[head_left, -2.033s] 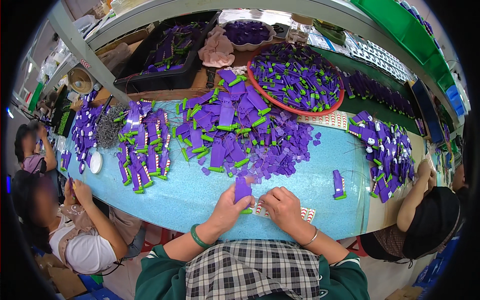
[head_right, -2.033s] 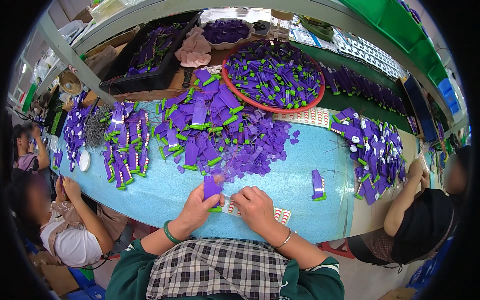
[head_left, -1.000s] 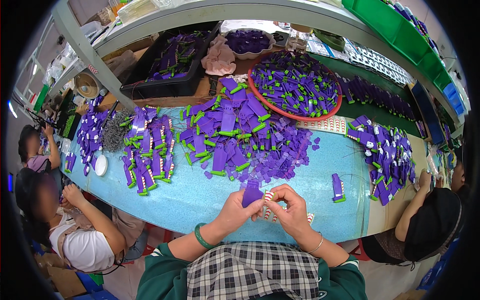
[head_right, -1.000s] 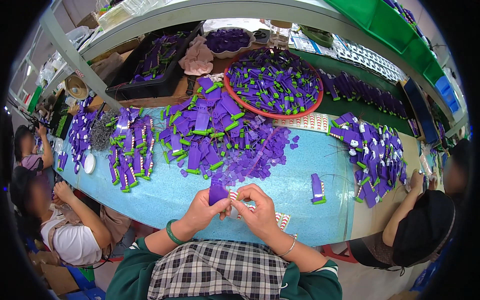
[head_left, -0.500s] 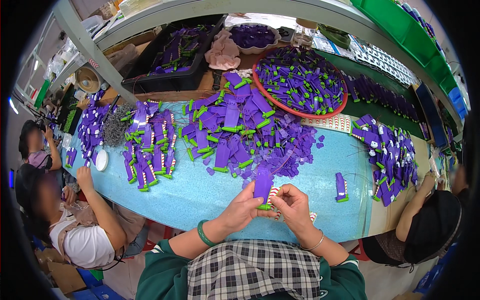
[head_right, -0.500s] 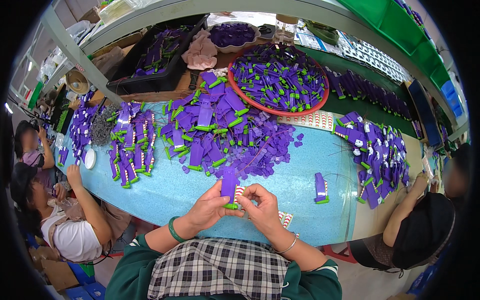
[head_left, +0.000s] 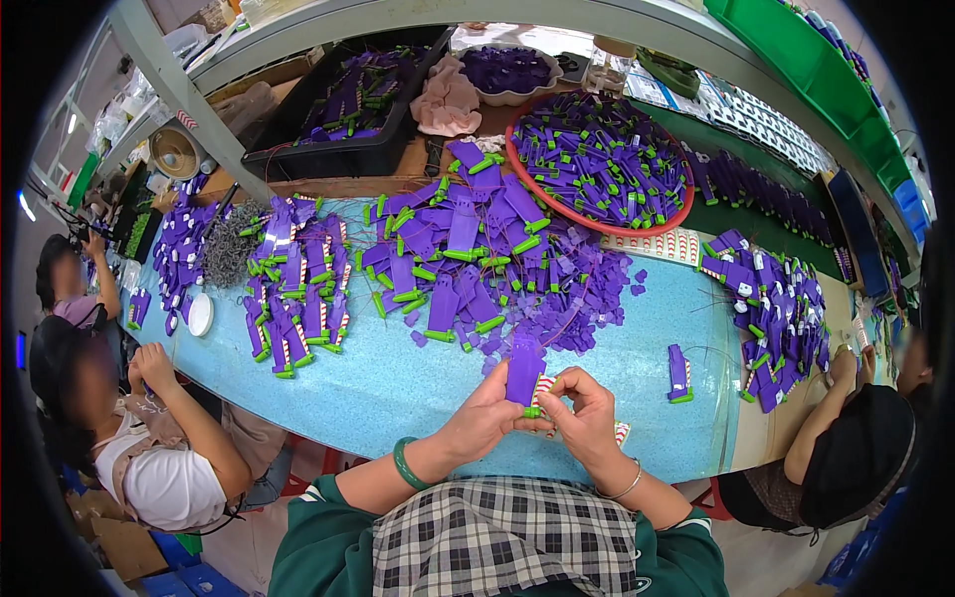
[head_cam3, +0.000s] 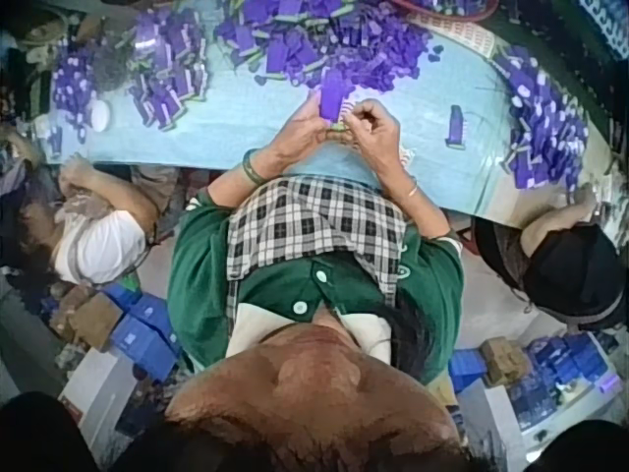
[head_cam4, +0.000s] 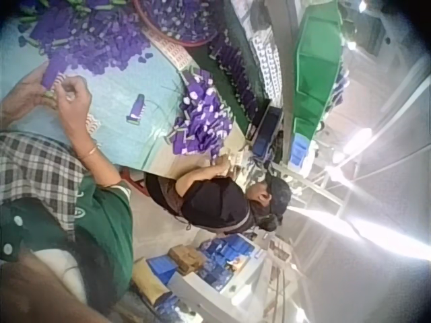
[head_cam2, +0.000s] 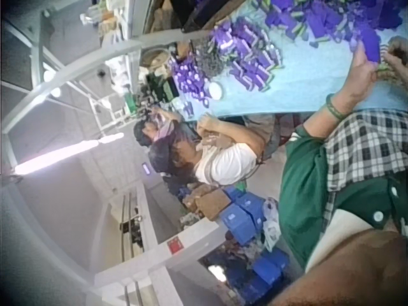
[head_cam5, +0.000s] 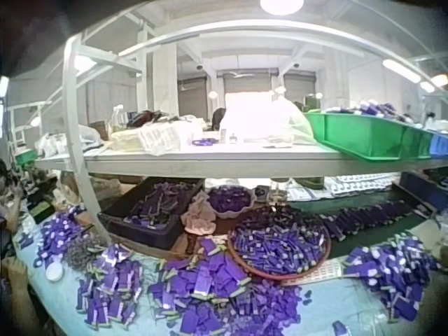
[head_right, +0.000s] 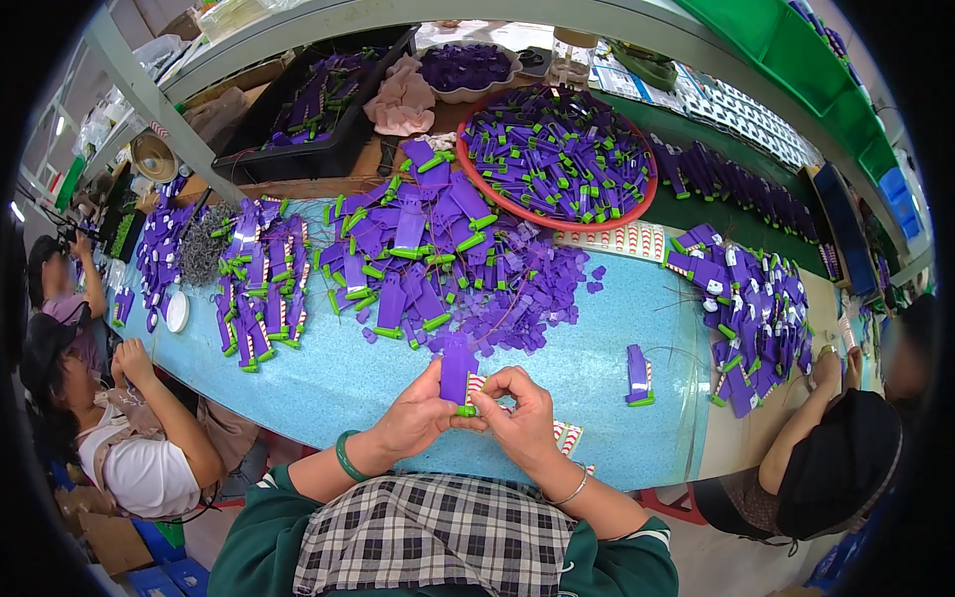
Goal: The person assembles small purple and green plastic components by hand at a factory workstation. They repeatedly pick up a purple piece, attach a green piece, and place the assembled unit on the table. The person also briefly handles a small white bottle and a strip of red-and-white items.
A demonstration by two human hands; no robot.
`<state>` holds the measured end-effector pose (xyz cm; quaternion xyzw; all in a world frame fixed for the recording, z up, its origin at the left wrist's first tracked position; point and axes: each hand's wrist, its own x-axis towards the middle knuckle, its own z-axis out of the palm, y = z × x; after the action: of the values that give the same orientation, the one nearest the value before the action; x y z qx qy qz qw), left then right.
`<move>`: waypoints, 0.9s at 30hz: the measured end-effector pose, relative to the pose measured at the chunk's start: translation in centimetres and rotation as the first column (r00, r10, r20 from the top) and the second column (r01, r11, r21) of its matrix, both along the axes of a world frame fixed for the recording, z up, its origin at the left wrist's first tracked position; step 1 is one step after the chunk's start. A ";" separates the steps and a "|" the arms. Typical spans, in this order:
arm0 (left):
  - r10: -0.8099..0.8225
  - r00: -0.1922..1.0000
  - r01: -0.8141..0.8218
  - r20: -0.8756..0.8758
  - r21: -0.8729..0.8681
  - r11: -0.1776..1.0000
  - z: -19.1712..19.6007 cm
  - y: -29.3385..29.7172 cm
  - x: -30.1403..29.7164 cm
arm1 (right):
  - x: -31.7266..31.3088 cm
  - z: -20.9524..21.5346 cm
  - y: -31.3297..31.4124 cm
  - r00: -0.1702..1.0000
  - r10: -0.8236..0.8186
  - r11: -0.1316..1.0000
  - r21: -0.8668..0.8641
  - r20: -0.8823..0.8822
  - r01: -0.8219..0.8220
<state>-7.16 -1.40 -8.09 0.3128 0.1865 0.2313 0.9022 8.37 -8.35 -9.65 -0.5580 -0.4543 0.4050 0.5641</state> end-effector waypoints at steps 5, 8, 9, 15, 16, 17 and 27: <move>0.029 0.973 0.039 -0.229 0.287 0.957 1.1 -0.2 0.3 | 0.0 -0.1 -0.2 1.000 -0.008 1.000 0.010 0.016 0.008; 0.025 0.977 0.044 -0.214 0.312 0.949 0.3 -0.5 0.3 | 0.2 0.2 -0.2 0.989 -0.039 0.997 0.073 0.144 0.029; 0.020 0.983 0.036 -0.183 0.298 0.954 -0.1 -0.7 0.2 | 0.3 0.4 -0.2 0.977 -0.053 0.994 0.102 0.208 0.032; 0.005 0.989 0.057 -0.149 0.411 0.910 -0.1 -1.1 -0.1 | 0.9 1.3 0.3 0.824 -0.143 0.959 0.282 0.548 -0.021; -0.014 0.990 0.066 -0.140 0.373 0.925 0.1 -1.0 -0.1 | 0.9 1.5 0.5 0.852 -0.112 0.966 0.258 0.512 -0.029; -0.033 0.991 0.075 -0.130 0.335 0.939 0.3 -0.9 0.0 | 0.8 1.8 0.8 0.877 -0.080 0.971 0.235 0.474 -0.039; -0.375 0.917 0.399 0.136 -0.298 0.867 -1.7 -1.5 1.0 | 0.3 2.2 0.7 0.959 0.282 0.958 -0.053 0.017 -0.281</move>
<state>-6.12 -2.94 -9.80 0.1850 0.1216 0.0238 0.9749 8.67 -7.62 -7.44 -0.5067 -0.5256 0.4854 0.4810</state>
